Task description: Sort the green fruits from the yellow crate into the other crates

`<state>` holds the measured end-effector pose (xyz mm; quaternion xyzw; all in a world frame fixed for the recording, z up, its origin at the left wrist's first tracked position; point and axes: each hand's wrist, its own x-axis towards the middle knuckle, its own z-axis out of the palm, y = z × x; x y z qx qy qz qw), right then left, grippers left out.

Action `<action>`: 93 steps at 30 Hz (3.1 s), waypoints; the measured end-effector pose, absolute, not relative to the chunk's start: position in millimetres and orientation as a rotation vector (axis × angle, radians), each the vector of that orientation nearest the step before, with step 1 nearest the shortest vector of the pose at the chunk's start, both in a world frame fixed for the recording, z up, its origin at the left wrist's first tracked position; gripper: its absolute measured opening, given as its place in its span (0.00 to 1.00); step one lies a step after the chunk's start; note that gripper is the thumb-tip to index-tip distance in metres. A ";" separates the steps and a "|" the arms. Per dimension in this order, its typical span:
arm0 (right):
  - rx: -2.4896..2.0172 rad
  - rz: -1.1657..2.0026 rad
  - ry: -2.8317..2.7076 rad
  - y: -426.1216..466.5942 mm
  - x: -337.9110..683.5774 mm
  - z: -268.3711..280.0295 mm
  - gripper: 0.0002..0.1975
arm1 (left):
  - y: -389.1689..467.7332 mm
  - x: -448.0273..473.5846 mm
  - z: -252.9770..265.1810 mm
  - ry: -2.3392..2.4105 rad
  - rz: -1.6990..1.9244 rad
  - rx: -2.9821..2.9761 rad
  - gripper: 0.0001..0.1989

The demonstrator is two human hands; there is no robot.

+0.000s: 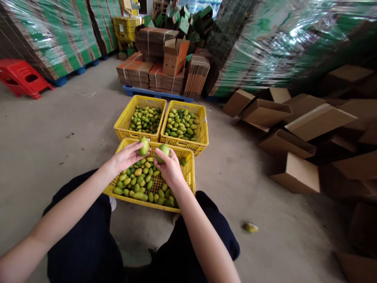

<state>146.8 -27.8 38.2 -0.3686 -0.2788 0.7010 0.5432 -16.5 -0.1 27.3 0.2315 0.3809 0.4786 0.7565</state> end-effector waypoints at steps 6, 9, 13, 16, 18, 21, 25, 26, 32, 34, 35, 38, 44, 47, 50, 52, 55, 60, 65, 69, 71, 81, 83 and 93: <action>-0.822 1.642 -0.715 -25.3 147.4 36.4 0.16 | -1.3 -18.8 31.4 0.770 1.042 0.485 0.10; -0.819 1.649 -0.791 -21.0 151.0 34.7 0.13 | -0.8 -22.1 37.5 0.675 1.017 0.466 0.15; -0.697 1.691 -0.863 -15.4 150.5 36.0 0.12 | -2.1 -21.9 43.3 0.568 1.060 0.449 0.15; -0.642 1.674 -0.749 -9.8 145.8 37.8 0.12 | -3.1 -12.2 40.9 0.520 1.145 0.330 0.15; -0.647 1.631 -0.651 -5.0 142.5 35.6 0.13 | -2.5 -2.7 35.4 0.518 1.190 0.223 0.14; -0.602 1.596 -0.492 1.1 138.3 24.8 0.13 | -0.1 9.5 23.9 0.543 1.231 0.070 0.10; -0.549 1.606 -0.325 2.3 131.7 8.4 0.13 | 0.9 14.6 11.4 0.584 1.327 0.016 0.07; -0.559 1.610 -0.299 1.5 129.8 6.3 0.13 | 0.3 14.5 9.5 0.590 1.335 0.027 0.09; -0.589 1.600 -0.184 -2.8 123.0 3.9 0.11 | -6.9 15.2 3.5 0.545 1.354 0.063 0.16; -0.591 1.601 -0.156 -2.5 122.8 2.4 0.10 | -8.7 16.4 3.6 0.532 1.350 0.036 0.16; -0.594 1.601 -0.151 -2.1 122.8 1.3 0.10 | -9.3 16.8 4.2 0.526 1.343 0.009 0.16; -0.605 1.593 -0.168 -1.5 122.0 -1.6 0.10 | -10.5 17.4 7.4 0.502 1.324 -0.090 0.15; -0.571 1.606 -0.090 -5.0 121.5 -0.3 0.06 | -11.8 16.2 10.2 0.480 1.306 -0.097 0.16; -0.541 1.634 -0.044 -7.1 123.0 2.9 0.06 | -11.9 16.4 9.9 0.462 1.289 -0.148 0.16; -0.523 1.640 0.000 -7.6 123.6 5.7 0.07 | -11.6 16.9 10.1 0.454 1.292 -0.196 0.15; -0.515 1.649 0.017 -7.3 123.5 6.5 0.07 | -11.2 16.9 10.0 0.450 1.290 -0.204 0.14; -0.508 1.662 0.012 -6.8 123.5 5.7 0.07 | -11.0 15.9 9.4 0.446 1.287 -0.203 0.14; -0.506 1.672 -0.054 -5.4 125.4 1.7 0.07 | -12.3 14.4 9.8 0.439 1.271 -0.168 0.16; -0.512 1.710 -0.013 -2.6 127.7 -2.6 0.10 | -11.6 14.3 12.9 0.470 1.252 -0.111 0.15; -0.591 1.740 -0.059 0.1 132.0 -3.3 0.10 | -8.1 13.1 14.3 0.538 1.191 -0.061 0.17; -0.613 1.750 -0.145 1.0 136.2 0.3 0.06 | -5.6 12.4 15.2 0.562 1.174 -0.046 0.18; -0.610 1.546 -0.797 -7.8 147.1 23.9 0.27 | -0.8 0.7 32.2 0.529 1.297 0.168 0.07; -0.589 1.624 -0.811 -10.3 146.0 24.0 0.27 | -1.6 -2.5 33.4 0.512 1.298 0.197 0.08; -0.878 1.690 -0.227 -2.7 166.4 20.1 0.07 | -33.1 -4.5 -26.9 0.941 0.433 1.023 0.11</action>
